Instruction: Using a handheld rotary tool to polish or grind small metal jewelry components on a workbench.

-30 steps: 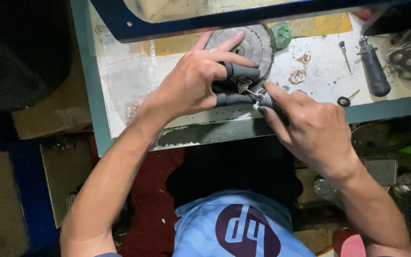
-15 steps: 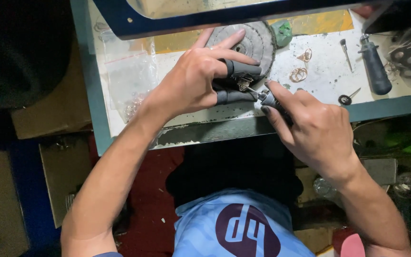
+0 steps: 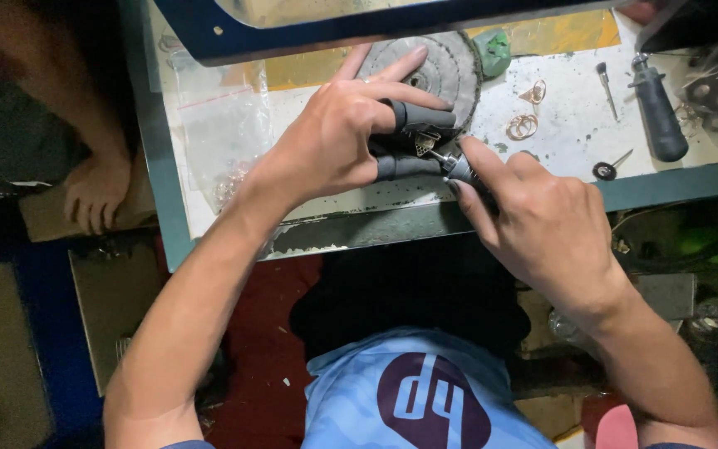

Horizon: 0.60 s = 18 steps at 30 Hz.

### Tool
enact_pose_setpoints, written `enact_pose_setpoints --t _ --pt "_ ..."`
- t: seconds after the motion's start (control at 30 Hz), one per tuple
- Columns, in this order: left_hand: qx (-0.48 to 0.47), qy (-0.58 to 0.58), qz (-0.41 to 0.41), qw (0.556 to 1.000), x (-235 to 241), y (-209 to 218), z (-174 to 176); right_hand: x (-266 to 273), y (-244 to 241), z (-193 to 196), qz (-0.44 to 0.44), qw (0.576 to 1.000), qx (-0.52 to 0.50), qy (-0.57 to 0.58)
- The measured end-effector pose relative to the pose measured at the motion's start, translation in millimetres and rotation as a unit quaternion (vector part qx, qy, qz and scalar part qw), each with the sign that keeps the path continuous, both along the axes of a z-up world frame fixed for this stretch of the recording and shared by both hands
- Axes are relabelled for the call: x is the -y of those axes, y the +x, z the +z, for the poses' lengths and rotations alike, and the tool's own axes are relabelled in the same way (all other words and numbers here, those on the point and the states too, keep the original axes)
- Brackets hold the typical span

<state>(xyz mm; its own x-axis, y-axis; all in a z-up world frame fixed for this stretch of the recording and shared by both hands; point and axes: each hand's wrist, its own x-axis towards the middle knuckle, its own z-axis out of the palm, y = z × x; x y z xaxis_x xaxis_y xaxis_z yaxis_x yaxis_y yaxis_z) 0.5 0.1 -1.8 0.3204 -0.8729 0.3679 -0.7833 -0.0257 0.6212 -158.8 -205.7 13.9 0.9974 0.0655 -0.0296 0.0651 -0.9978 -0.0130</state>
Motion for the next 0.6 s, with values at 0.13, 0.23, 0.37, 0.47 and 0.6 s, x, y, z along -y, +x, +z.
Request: enact_pose_setpoints --t 0.13,0.23,0.37,0.47,0.6 --pt "0.015 0.007 0.001 1.0 0.5 1.2 -1.9 1.1 0.7 6.0 -0.001 0.999 -0.034 0.023" --pt "0.016 0.014 0.002 1.0 0.9 0.9 -1.2 1.4 -1.4 6.8 0.017 1.0 -0.019 0.011" --pt "0.018 0.006 0.003 1.0 -0.5 1.3 -2.3 0.7 -2.3 6.8 0.015 1.0 -0.021 0.014" --pt "0.018 0.007 0.001 1.0 0.0 1.1 -2.3 0.7 -3.4 6.1 0.012 1.0 -0.02 0.008" --pt "0.023 -0.001 -0.001 1.0 0.0 1.8 -4.4 1.2 -5.4 4.8 0.013 1.0 -0.004 0.007"
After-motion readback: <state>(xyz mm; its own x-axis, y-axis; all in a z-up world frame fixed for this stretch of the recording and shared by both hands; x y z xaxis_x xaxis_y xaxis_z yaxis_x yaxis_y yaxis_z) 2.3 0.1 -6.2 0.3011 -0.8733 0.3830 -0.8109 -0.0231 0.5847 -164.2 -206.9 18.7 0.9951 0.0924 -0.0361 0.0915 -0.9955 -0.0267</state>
